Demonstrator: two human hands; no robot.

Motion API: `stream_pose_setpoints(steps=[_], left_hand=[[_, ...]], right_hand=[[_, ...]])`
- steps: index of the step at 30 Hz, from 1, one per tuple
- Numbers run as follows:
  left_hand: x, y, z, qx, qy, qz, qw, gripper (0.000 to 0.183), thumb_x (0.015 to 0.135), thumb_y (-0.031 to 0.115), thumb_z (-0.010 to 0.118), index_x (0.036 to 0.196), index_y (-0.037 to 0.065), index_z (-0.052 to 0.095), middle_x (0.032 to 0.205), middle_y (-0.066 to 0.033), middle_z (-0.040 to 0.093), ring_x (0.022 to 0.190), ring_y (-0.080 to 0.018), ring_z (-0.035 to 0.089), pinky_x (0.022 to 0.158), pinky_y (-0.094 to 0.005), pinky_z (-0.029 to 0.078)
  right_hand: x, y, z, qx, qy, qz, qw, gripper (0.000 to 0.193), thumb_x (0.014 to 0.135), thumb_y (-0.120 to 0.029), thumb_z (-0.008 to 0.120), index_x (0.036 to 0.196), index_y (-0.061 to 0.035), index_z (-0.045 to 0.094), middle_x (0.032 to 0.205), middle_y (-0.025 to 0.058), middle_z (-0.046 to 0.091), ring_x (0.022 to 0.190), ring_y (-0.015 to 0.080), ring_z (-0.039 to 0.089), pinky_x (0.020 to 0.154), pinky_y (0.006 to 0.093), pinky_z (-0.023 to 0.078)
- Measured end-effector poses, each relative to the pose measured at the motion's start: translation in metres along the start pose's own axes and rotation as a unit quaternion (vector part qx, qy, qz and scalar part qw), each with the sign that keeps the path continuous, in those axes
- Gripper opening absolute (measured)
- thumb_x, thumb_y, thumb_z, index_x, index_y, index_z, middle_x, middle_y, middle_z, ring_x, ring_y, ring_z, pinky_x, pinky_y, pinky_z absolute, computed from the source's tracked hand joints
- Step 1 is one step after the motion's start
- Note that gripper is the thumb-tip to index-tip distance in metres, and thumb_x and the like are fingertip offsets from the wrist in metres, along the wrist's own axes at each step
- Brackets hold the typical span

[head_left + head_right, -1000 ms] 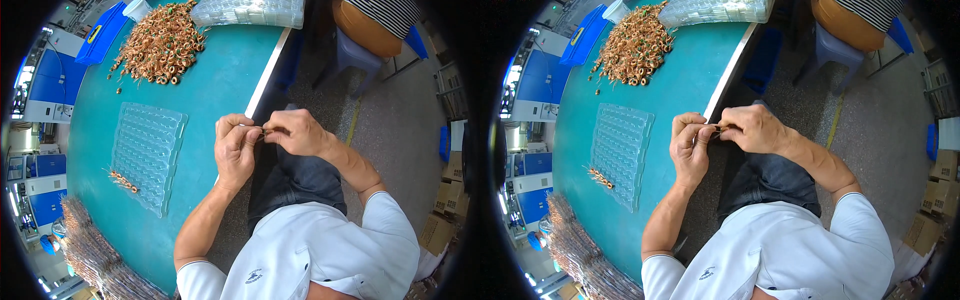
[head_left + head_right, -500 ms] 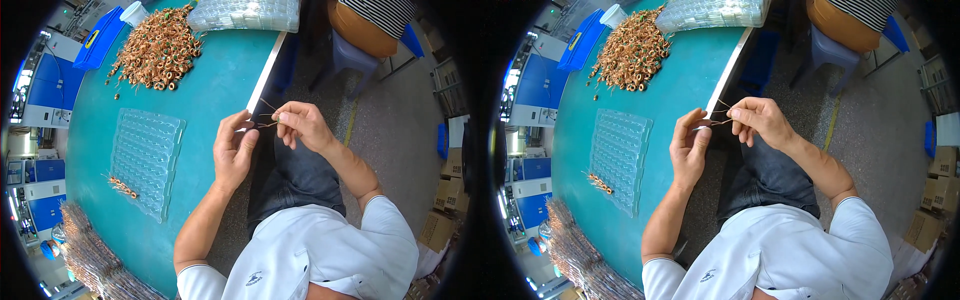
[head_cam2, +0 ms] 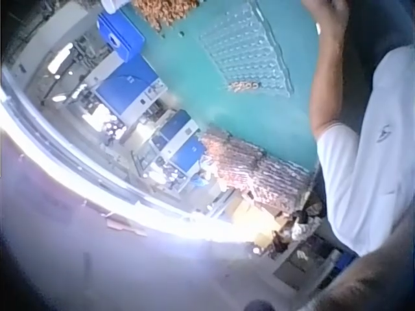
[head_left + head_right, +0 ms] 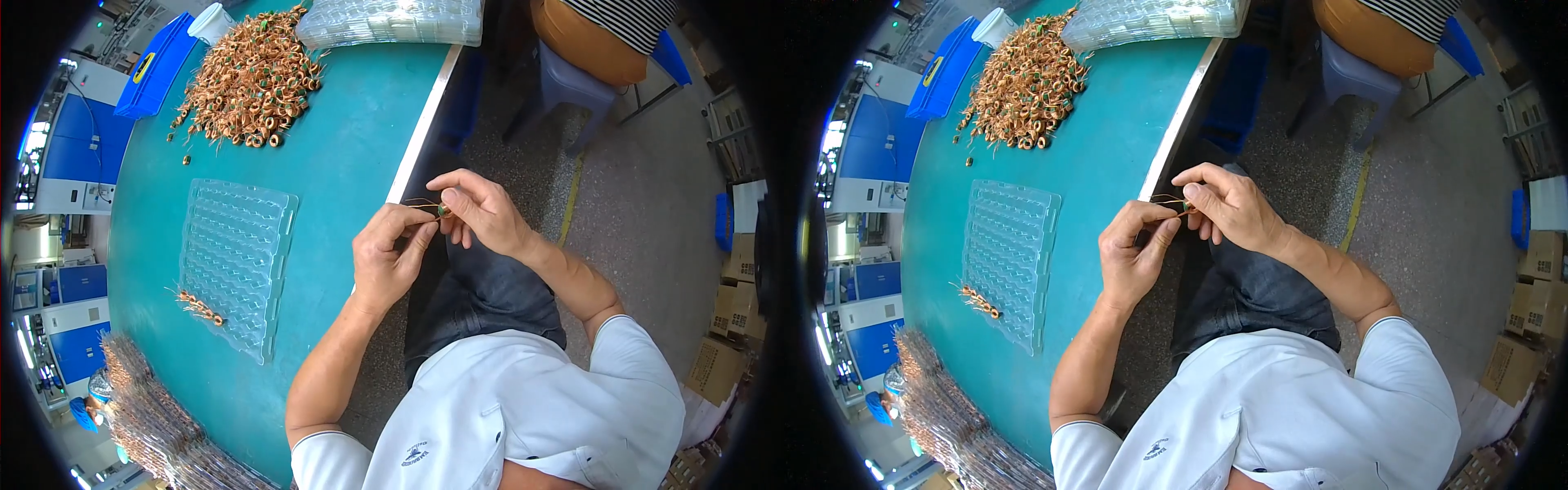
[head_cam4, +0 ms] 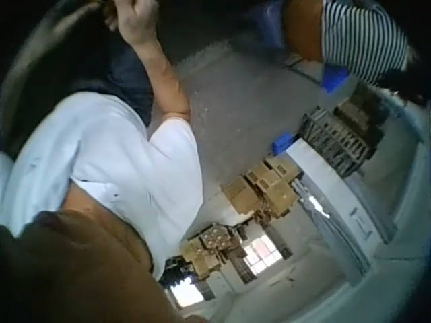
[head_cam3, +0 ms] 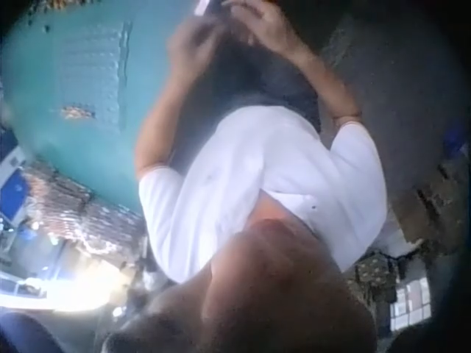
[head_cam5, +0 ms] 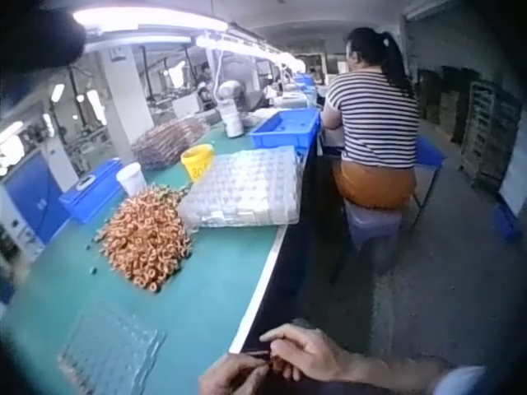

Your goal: Manually placing small copper coils from a pile into individual slots of a plastic blister tray.

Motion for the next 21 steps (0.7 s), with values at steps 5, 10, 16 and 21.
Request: stream_pose_setpoints(steps=[5,10,16,21], left_hand=[[0.0,-0.007,0.001,-0.037,0.012,-0.029,0.999,0.009,0.083,0.001,0.073,0.091,0.002,0.068,0.084,-0.0085,0.065,0.069,-0.0141,0.064,0.061,-0.0255,0.051],[0.001,0.0,0.0,0.017,0.047,0.035,0.998,0.011,0.081,0.0,0.074,0.091,0.002,0.07,0.084,-0.0082,0.065,0.077,-0.0161,0.064,0.063,-0.0266,0.051],[-0.005,-0.005,-0.002,-0.042,0.018,-0.075,0.996,0.005,0.085,0.002,0.072,0.089,0.001,0.069,0.083,-0.0054,0.063,0.073,-0.0122,0.06,0.062,-0.0238,0.048],[-0.005,-0.01,-0.002,-0.175,0.027,-0.18,0.967,0.011,0.091,0.006,0.068,0.099,-0.001,0.065,0.084,-0.0011,0.062,0.072,-0.0075,0.058,0.062,-0.0203,0.047]], right_hand=[[-0.004,-0.001,-0.003,-0.086,-0.048,-0.099,0.99,0.023,0.096,-0.019,0.061,0.112,-0.0021,0.062,0.074,0.0044,0.066,0.059,0.0098,0.064,0.049,0.0218,0.051],[-0.003,-0.002,-0.005,-0.163,-0.073,-0.09,0.98,0.023,0.088,-0.007,0.068,0.109,0.0004,0.061,0.074,0.0071,0.067,0.062,0.0119,0.065,0.055,0.0238,0.052],[-0.007,-0.006,0.002,-0.186,-0.083,-0.134,0.97,0.023,0.083,-0.006,0.074,0.1,-0.0002,0.06,0.075,0.0107,0.067,0.066,0.015,0.067,0.058,0.026,0.051],[-0.01,-0.007,0.003,-0.206,-0.04,-0.161,0.965,0.023,0.085,-0.005,0.072,0.1,0.0005,0.057,0.074,0.0092,0.067,0.065,0.0124,0.066,0.056,0.0244,0.05]])
Point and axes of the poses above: each hand's wrist, its own x-axis towards the middle knuckle, its own z-axis out of the palm, y = z × x, the point moved 2 cm from there along x, towards the middle knuckle
